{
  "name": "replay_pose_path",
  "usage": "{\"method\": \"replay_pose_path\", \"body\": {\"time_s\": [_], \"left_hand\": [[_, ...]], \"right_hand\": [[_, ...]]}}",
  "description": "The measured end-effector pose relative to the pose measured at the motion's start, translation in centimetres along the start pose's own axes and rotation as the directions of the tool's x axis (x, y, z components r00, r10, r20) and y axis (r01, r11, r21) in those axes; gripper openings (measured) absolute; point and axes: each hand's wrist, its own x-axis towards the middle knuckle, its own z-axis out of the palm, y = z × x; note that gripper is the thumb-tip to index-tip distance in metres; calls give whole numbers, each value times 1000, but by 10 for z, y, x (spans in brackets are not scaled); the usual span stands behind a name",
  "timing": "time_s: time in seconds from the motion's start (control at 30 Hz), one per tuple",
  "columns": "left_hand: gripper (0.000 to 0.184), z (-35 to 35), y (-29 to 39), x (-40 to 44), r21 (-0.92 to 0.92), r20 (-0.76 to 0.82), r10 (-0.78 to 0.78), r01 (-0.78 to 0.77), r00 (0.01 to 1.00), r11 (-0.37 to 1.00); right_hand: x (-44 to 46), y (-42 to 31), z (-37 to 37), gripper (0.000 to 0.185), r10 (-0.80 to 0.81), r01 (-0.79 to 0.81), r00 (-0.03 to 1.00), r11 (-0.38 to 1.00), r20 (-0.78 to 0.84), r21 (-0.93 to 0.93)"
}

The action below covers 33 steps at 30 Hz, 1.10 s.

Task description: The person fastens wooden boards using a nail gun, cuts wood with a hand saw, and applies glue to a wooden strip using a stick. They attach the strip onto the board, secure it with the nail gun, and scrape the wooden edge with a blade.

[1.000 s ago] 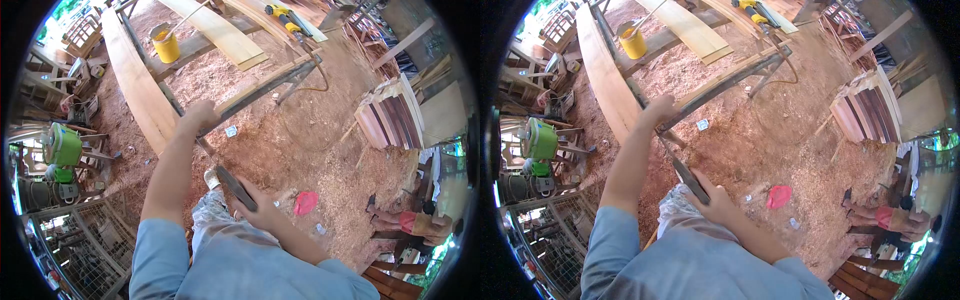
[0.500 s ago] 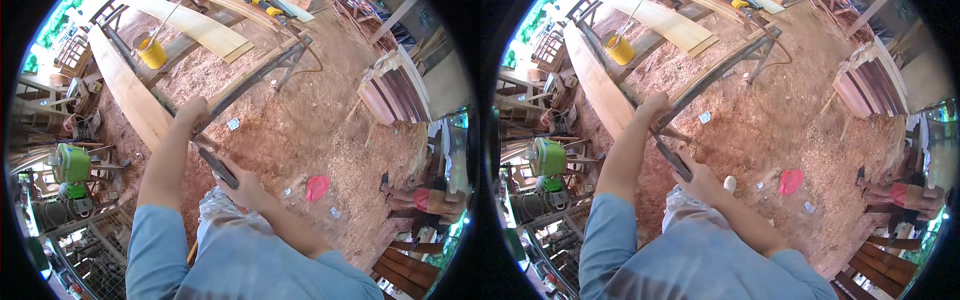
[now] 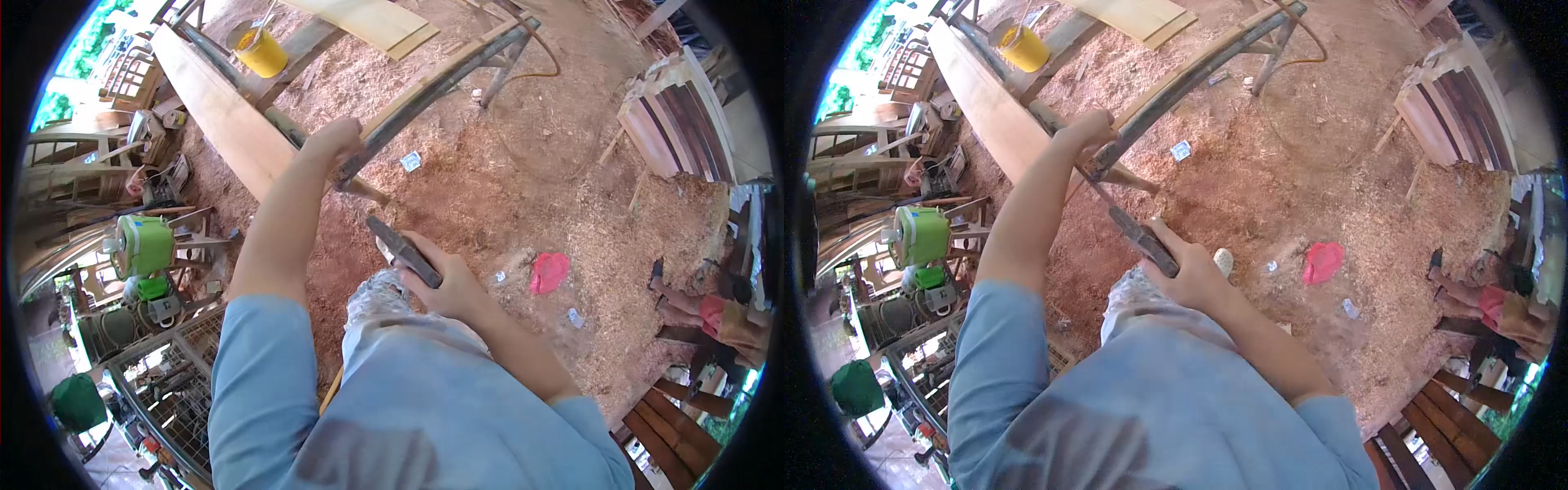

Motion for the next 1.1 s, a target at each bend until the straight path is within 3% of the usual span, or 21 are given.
{"method": "replay_pose_path", "body": {"time_s": [0.1, 0.17, 0.23, 0.27, 0.33, 0.4, 0.47, 0.53, 0.6, 0.67, 0.73, 0.83, 0.87, 0.9, 1.0, 1.03, 1.07, 1.1], "left_hand": [[41, 0, -1, 11, -2, -24, 11, -11, 1000, 1000], [40, 8, -3, 11, 30, -10, 30, -30, 1000, 999], [39, 8, -2, 8, 28, -49, 33, -32, 998, 999], [39, 7, -2, 6, 26, -48, 36, -35, 998, 999], [34, 3, 0, 4, -40, -15, -1, 0, 1000, 999], [31, 13, -11, 16, 7, -36, -7, 8, 999, 1000], [24, 5, -9, 10, 0, -113, -60, 60, 992, 998], [23, -13, -1, 1, 1, -82, -69, 69, 994, 998], [25, -12, -6, 1, -16, -43, -83, 82, 996, 996], [25, -5, -24, 12, 44, -99, -24, 28, 995, 999], [25, 2, -32, 6, -31, -131, -38, 34, 991, 999], [27, 39, -62, 39, -141, -198, -65, 37, 978, 989], [25, 36, -56, 38, -38, -161, -73, 68, 984, 997], [27, 48, -66, 50, 28, -151, -37, 42, 988, 999], [36, 48, -56, 33, -203, -58, -175, 160, 983, 966], [36, 58, -67, 49, -163, -10, -165, 161, 986, 973], [32, 66, -75, 67, -11, 74, -99, 101, 992, 995], [26, 66, -81, 69, 204, 288, -2, -59, 958, 977]], "right_hand": [[-51, -21, -17, 59, 8, -9, 1000, 998, -12, -63], [-95, -37, -41, 63, 84, -79, 996, 984, 22, -162], [-116, -65, -54, 64, 214, -212, 977, 966, -4, -149], [-113, -63, -53, 64, 216, -214, 976, 965, -6, -150], [-97, -54, -47, 63, 40, -40, 999, 983, -4, -179], [-46, -48, -28, 61, 120, -106, 992, 970, 51, -217], [-8, -15, -5, 60, 43, -36, 999, 968, 25, -248], [-19, -17, -6, 63, 64, -60, 998, 989, 27, -132], [-58, -27, -30, 66, 49, -53, 998, 985, -30, -165], [-103, -6, -64, 65, 25, -37, 998, 970, -51, -242], [-143, -12, -102, 67, 103, -125, 990, 957, -96, -263], [-212, -14, -151, 62, 274, -288, 939, 957, -207, -42], [-229, -24, -159, 64, 314, -316, 911, 948, -267, 38], [-239, -41, -165, 65, 328, -346, 884, 938, -333, 4], [-271, -80, -179, 70, 305, -367, 818, 930, -488, -35], [-273, -91, -179, 73, 297, -366, 780, 930, -550, -17], [-269, -99, -176, 73, 273, -350, 782, 936, -561, -32], [-265, -107, -168, 72, 190, -253, 768, 967, -612, -16]]}}
